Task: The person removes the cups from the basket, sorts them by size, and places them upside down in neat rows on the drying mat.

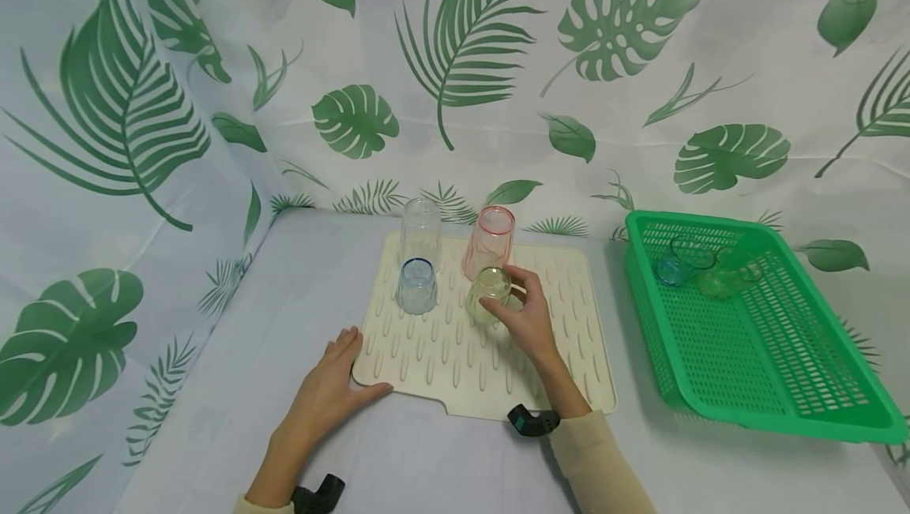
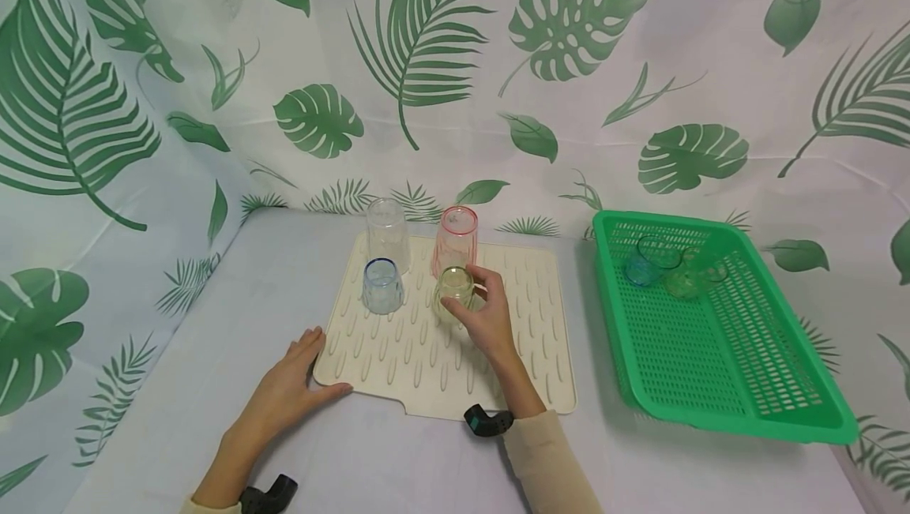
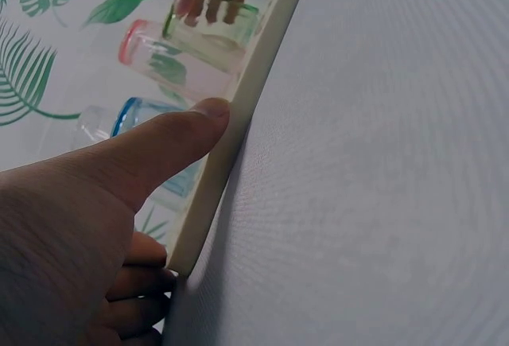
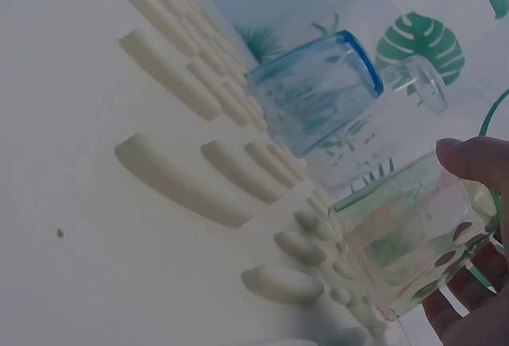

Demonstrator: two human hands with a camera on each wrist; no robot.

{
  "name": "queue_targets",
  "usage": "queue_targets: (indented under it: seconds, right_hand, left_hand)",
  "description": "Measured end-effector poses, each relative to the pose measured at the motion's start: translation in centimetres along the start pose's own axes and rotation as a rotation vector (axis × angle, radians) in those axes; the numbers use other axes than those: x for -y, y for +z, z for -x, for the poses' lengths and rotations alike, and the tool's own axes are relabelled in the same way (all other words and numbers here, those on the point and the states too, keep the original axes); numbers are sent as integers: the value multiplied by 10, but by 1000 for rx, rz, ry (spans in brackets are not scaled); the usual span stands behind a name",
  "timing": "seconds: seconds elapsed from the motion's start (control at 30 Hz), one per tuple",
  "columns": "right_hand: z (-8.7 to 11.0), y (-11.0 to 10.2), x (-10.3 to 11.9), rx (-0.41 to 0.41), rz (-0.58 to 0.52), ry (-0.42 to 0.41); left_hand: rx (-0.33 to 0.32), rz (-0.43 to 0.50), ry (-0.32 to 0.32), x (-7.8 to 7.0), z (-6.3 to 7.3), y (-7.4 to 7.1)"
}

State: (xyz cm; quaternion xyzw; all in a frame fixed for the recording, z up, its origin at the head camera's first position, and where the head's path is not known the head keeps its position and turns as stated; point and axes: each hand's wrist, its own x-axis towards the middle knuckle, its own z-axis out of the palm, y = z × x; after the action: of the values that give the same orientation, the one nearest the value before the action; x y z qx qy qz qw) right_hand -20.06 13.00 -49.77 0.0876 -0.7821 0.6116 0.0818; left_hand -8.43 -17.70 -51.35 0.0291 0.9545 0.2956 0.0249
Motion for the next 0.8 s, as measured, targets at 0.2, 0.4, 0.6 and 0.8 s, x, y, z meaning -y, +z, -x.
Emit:
queue_targets:
  seconds: [0.2, 0.4, 0.6, 0.8]
  right_hand:
    - [-1, 1, -6, 5, 12, 2]
    - [-1, 1, -8, 11, 20, 8]
    - [-2, 1, -9, 21, 38, 25]
    - [-3, 4, -7, 0, 73, 17]
  left_hand:
    - [-5, -3, 4, 1, 1, 1]
    - [1, -2, 1, 1, 0, 1]
    - [0, -7, 7, 2, 0, 1]
    - [-6, 1, 15, 2, 0, 1]
